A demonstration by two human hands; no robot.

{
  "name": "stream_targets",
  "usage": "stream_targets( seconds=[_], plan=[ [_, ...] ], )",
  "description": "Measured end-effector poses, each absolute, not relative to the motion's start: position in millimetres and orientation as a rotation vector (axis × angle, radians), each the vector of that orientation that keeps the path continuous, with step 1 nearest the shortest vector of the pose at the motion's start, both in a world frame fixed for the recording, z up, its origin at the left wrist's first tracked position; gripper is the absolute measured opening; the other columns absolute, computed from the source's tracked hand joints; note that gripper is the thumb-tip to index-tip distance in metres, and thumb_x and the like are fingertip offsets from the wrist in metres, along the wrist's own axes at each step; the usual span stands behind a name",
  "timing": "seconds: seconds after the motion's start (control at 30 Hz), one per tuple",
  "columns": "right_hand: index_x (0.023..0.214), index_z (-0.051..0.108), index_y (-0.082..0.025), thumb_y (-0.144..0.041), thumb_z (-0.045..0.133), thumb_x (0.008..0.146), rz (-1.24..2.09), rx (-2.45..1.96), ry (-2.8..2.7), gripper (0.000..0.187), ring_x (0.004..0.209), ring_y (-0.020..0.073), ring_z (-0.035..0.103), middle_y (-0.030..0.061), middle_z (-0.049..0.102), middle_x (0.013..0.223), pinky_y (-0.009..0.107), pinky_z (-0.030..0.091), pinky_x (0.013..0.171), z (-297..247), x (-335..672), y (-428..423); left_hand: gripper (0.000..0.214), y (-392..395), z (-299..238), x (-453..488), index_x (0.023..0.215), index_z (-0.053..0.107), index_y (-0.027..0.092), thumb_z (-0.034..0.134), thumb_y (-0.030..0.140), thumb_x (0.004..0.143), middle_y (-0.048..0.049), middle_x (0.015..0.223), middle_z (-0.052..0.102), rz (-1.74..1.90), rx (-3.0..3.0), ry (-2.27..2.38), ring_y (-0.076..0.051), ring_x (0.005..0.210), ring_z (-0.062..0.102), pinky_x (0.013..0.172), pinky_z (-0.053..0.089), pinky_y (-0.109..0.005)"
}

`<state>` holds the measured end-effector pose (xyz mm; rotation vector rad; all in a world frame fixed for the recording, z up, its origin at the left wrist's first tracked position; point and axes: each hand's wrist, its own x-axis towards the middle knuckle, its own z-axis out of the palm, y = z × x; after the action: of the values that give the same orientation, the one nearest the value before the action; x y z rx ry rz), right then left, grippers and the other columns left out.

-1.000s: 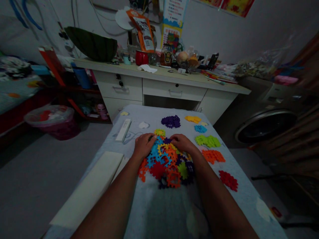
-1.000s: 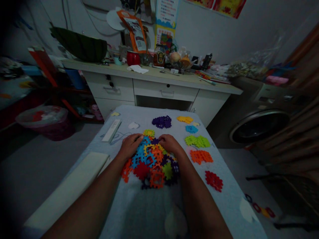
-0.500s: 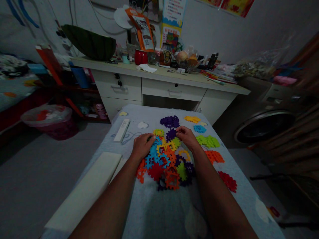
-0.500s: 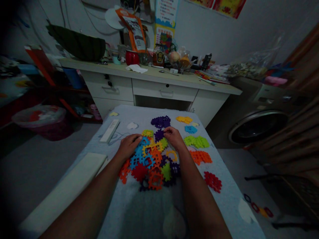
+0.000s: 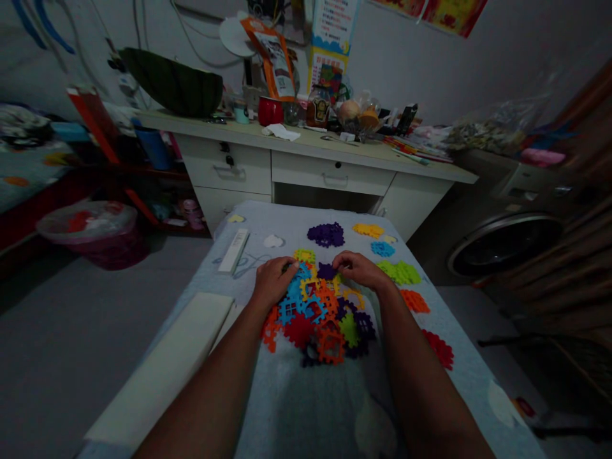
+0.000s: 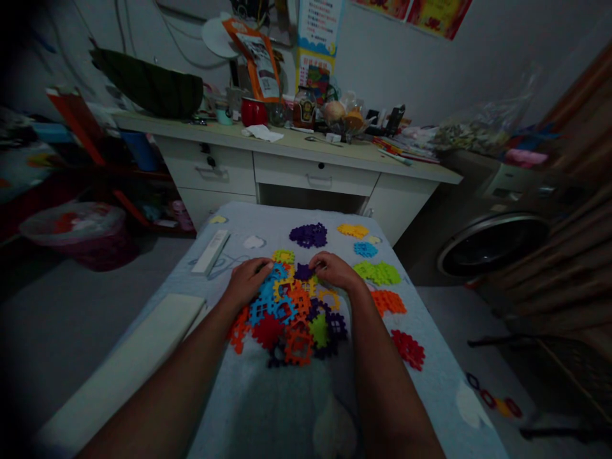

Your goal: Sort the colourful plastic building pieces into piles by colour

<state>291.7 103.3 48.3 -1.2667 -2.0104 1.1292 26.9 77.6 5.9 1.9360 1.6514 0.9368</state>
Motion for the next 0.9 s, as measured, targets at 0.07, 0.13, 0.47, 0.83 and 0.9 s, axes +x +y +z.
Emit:
stream_targets(
  seconds=[0.07,0.13,0.47,0.83,0.9],
  plan=[
    [0.093,0.062,-0.018,-0.014,0.054,0.065,1.142,-1.349,-2.004,0.028,0.066,0.0116,0.051,-0.0030,0.056,0.074,0.023,0.039,0.063,47.6,292.6,102.4,0.036,78.1,5.4,26.8,0.102,0.072,0.025,0.045,0.047,0.091,-0.0033,0.110,0.074,0.931,1.945,1.654,-0.023,0.107,0.065,0.100,0.042,-0.038],
    [0.105,0.060,-0.018,-0.017,0.057,0.069,1.162,-1.432,-2.014,0.036,0.061,0.0110,0.047,-0.0054,0.052,0.069,0.023,0.037,0.058,46.4,291.6,101.6,0.035,78.4,5.0,26.9,0.104,0.071,0.025,0.046,0.046,0.091,-0.0030,0.111,0.074,0.917,1.949,1.662,-0.023,0.108,0.064,0.100,0.041,-0.039],
    [0.120,0.064,-0.016,-0.002,0.058,0.065,0.922,-1.488,-2.289,0.057,0.079,0.0138,0.056,0.0069,0.063,0.111,0.027,0.045,0.077,45.7,274.0,97.1,0.035,78.4,2.7,27.3,0.105,0.071,0.026,0.047,0.047,0.091,-0.0025,0.111,0.074,0.932,1.952,1.672,-0.022,0.107,0.064,0.101,0.040,-0.039],
    [0.105,0.068,-0.017,-0.007,0.064,0.070,0.869,-1.429,-2.359,0.036,0.081,0.0134,0.055,0.0054,0.057,0.106,0.028,0.046,0.080,50.9,269.4,95.0,0.035,77.8,1.0,29.0,0.110,0.070,0.028,0.051,0.048,0.089,-0.0033,0.115,0.073,0.909,1.954,1.725,-0.024,0.112,0.063,0.105,0.039,-0.042],
    [0.105,0.067,-0.017,-0.007,0.064,0.070,0.903,-1.426,-2.334,0.036,0.080,0.0135,0.055,0.0050,0.058,0.105,0.028,0.046,0.079,51.6,267.1,93.0,0.035,76.7,3.5,29.7,0.110,0.071,0.028,0.052,0.048,0.088,-0.0034,0.114,0.073,0.902,1.951,1.730,-0.024,0.111,0.063,0.104,0.039,-0.042]
  ],
)
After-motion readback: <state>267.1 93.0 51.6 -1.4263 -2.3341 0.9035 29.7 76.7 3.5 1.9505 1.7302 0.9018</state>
